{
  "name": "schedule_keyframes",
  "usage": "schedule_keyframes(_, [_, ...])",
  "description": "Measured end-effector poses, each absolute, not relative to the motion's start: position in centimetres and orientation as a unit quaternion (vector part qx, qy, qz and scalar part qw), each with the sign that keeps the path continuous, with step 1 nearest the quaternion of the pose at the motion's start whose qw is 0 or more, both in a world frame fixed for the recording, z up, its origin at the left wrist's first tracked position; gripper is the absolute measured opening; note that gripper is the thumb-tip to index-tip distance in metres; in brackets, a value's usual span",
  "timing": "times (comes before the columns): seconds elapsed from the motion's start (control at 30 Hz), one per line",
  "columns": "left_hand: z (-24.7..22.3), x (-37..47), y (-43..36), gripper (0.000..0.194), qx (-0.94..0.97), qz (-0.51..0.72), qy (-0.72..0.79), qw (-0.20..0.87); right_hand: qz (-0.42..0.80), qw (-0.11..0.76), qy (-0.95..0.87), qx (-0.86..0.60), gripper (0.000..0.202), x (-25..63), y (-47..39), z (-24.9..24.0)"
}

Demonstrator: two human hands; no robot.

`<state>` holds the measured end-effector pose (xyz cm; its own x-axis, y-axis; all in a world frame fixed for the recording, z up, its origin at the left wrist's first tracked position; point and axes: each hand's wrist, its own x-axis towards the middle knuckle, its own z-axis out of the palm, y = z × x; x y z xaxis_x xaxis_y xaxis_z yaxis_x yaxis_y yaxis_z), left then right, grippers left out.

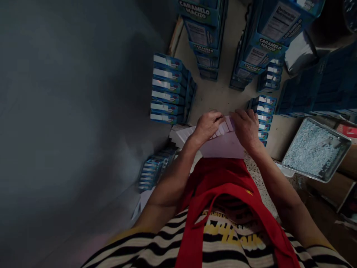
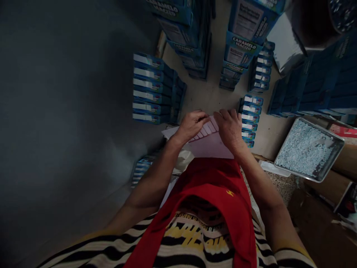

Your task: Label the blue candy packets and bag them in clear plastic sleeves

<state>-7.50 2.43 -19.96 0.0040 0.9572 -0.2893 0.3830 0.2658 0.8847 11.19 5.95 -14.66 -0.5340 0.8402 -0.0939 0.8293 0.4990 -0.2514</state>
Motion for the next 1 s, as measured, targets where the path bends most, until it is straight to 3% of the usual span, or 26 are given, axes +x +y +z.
schedule_keyframes(0.4, [-19.1, -8.6, 1.2, 0.02, 0.507, 0.281, 0.621, 0.527, 0.138, 0.01, -0.888, -0.439, 0.031, 12.3, 2.7, -15.2])
schedule_keyframes(0.63, [-23.0, -8.5, 2.8, 0.022, 0.526, 0.235, 0.685, 0.447, 0.161, 0.095, -0.819, -0.542, 0.013, 12.8, 0.4, -13.4])
schedule_keyframes(0.8, [-26.3, -7.7, 7.2, 0.015, 0.536, 0.288, 0.711, 0.353, 0.263, 0.187, -0.72, -0.615, 0.013, 14.3, -1.0, -11.6])
schedule_keyframes(0.9, [-25.4, -7.0, 7.0, 0.039, 0.505, 0.364, 0.708, 0.333, 0.349, 0.229, -0.632, -0.653, 0.013, 15.2, -1.3, -10.8])
schedule_keyframes(1.0, [-22.6, -5.7, 3.7, 0.063, 0.414, 0.454, 0.628, 0.478, 0.412, 0.25, -0.552, -0.68, 0.013, 15.9, -1.4, -10.4])
